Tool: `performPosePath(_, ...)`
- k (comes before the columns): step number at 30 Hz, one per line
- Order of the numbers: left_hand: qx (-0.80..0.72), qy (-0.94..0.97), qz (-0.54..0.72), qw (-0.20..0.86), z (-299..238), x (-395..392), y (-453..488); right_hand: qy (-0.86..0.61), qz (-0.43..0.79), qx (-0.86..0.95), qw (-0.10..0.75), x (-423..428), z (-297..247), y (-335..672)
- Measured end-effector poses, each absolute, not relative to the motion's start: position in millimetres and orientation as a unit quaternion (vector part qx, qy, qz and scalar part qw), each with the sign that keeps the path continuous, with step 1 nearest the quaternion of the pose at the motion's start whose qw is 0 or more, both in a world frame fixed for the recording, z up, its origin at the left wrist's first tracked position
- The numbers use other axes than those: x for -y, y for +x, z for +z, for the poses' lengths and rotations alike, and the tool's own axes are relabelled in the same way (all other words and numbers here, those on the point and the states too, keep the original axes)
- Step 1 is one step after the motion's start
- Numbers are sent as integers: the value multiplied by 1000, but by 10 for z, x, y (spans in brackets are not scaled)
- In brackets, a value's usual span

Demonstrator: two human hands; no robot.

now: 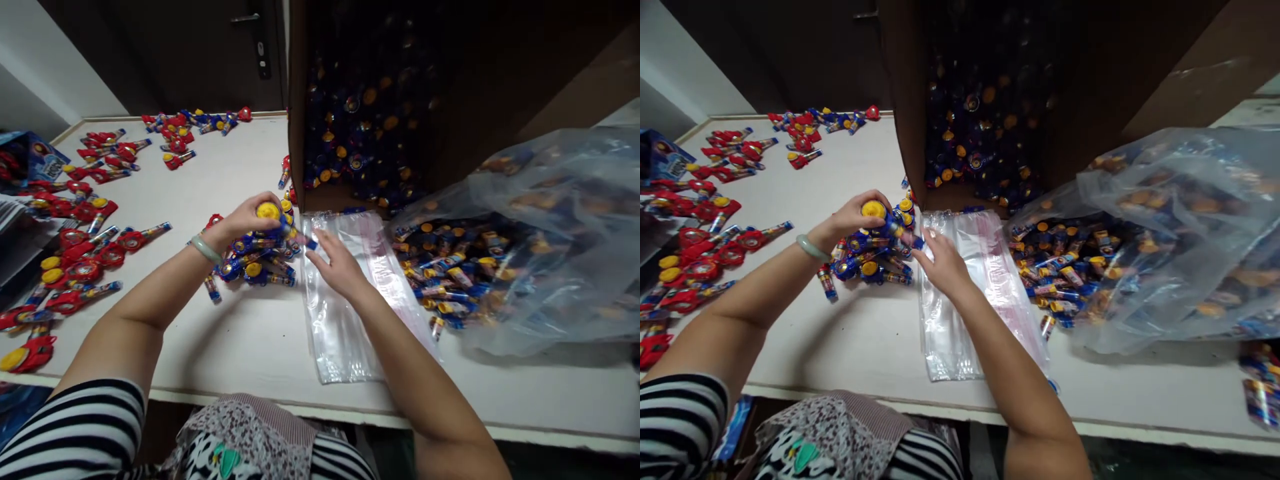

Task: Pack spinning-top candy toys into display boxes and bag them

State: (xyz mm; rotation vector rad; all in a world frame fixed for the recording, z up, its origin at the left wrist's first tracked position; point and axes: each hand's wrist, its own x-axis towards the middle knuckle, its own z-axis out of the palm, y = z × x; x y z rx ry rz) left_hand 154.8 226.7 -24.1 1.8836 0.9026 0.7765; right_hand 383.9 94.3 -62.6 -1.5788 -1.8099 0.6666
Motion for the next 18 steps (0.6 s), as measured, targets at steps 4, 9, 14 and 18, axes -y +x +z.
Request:
performPosePath(4, -425, 733, 291, 443, -375, -2929, 1602, -617, 218, 664, 362, -970, -815, 4197)
performPosePath(9, -522, 801, 86, 281, -454, -3267, 1626, -638, 209, 655, 347, -510, -1128, 4977)
performPosePath(14, -436, 878, 46, 192, -421, -3142, 2344, -771, 73, 570, 273, -185, -1008, 5996)
performPosePath(18, -351, 907, 71, 222, -603, -3207, 3623, -816, -28, 564, 121, -403, -829, 6279)
